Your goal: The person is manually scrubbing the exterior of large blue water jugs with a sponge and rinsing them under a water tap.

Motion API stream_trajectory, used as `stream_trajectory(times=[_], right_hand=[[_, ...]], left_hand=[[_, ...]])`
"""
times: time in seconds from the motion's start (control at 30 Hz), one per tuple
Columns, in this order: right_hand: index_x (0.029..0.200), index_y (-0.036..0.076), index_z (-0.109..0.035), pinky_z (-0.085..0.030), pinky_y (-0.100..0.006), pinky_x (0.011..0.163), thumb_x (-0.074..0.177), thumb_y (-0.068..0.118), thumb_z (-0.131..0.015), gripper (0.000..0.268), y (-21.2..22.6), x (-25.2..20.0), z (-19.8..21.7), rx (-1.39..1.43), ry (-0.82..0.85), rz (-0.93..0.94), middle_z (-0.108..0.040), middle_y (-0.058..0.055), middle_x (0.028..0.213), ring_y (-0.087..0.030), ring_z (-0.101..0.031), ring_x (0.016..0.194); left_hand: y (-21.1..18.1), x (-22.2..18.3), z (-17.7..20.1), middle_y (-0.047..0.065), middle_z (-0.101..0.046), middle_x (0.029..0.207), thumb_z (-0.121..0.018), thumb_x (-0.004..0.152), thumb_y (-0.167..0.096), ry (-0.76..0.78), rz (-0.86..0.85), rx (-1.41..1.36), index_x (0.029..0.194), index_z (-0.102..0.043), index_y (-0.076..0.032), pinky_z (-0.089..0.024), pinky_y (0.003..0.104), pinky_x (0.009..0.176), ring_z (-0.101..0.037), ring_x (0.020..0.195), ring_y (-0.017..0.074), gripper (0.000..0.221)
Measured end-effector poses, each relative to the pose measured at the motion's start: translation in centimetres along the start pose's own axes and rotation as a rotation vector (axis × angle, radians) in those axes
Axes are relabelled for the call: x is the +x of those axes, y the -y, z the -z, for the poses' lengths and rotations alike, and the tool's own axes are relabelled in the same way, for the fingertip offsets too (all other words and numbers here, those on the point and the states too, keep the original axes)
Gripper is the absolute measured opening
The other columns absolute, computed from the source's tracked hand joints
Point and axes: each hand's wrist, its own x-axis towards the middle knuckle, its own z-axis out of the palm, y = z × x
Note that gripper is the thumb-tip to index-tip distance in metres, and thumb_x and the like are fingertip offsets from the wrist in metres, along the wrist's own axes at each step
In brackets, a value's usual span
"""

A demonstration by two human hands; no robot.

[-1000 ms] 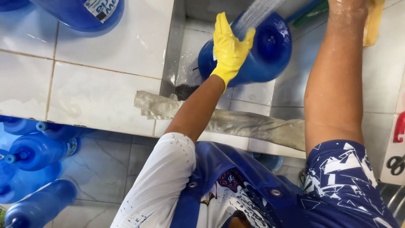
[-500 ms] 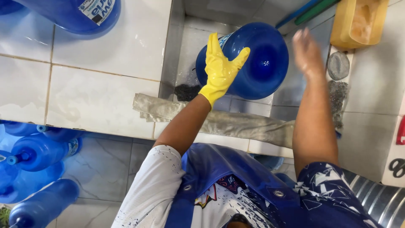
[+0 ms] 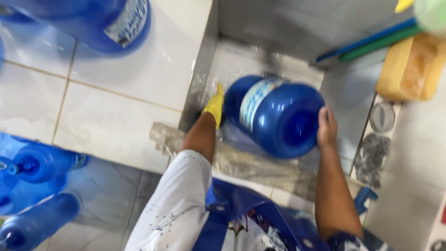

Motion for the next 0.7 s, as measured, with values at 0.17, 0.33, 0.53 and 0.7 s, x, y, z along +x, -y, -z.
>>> stream_trajectory(times=[0.17, 0.33, 0.53, 0.7], right_hand=[[0.154, 0.006, -0.049, -0.028, -0.051, 0.123, 0.111, 0.053, -0.045, 0.063, 1.4, -1.2, 0.3, -0.042, -0.020, -0.079, -0.049, -0.025, 0.153, -0.038, -0.040, 0.146], [0.151, 0.012, -0.054, -0.028, -0.051, 0.123, 0.111, 0.057, -0.047, 0.060, 2.7, -0.9, 0.5, 0.028, -0.103, -0.164, -0.052, -0.020, 0.150, -0.035, -0.042, 0.144], [0.152, 0.001, -0.051, -0.032, -0.058, 0.119, 0.108, 0.053, -0.045, 0.069, 6.5, -4.1, 4.6, -0.011, -0.167, 0.237, -0.053, -0.031, 0.146, -0.042, -0.046, 0.139], [0.154, 0.003, -0.049, -0.030, -0.057, 0.120, 0.114, 0.052, -0.038, 0.064, 10.9, -5.6, 3.8, -0.055, -0.197, 0.093, -0.051, -0.028, 0.149, -0.043, -0.042, 0.143]], left_hand=[[-3.7, -6.0, -0.5, 0.013, -0.027, 0.169, -0.013, 0.084, -0.093, 0.147, 0.121, -0.140, 0.163, -0.029, -0.014, -0.012, 0.041, 0.130, -0.026, 0.155, 0.0276, 0.113], [-7.5, -9.1, -0.3, 0.014, -0.025, 0.169, -0.018, 0.090, -0.087, 0.095, 0.088, -0.106, 0.161, -0.028, -0.003, -0.011, 0.041, 0.132, -0.023, 0.157, 0.0268, 0.111], [-10.1, -15.6, 0.2, 0.026, -0.047, 0.155, -0.038, 0.090, -0.080, -0.097, -0.303, -0.442, 0.150, -0.048, 0.004, -0.027, 0.046, 0.128, -0.039, 0.149, 0.0380, 0.104], [-9.4, -14.5, 1.0, 0.022, -0.045, 0.158, -0.037, 0.089, -0.082, -0.085, -0.216, -0.347, 0.153, -0.044, 0.001, -0.028, 0.044, 0.128, -0.037, 0.151, 0.0345, 0.105]])
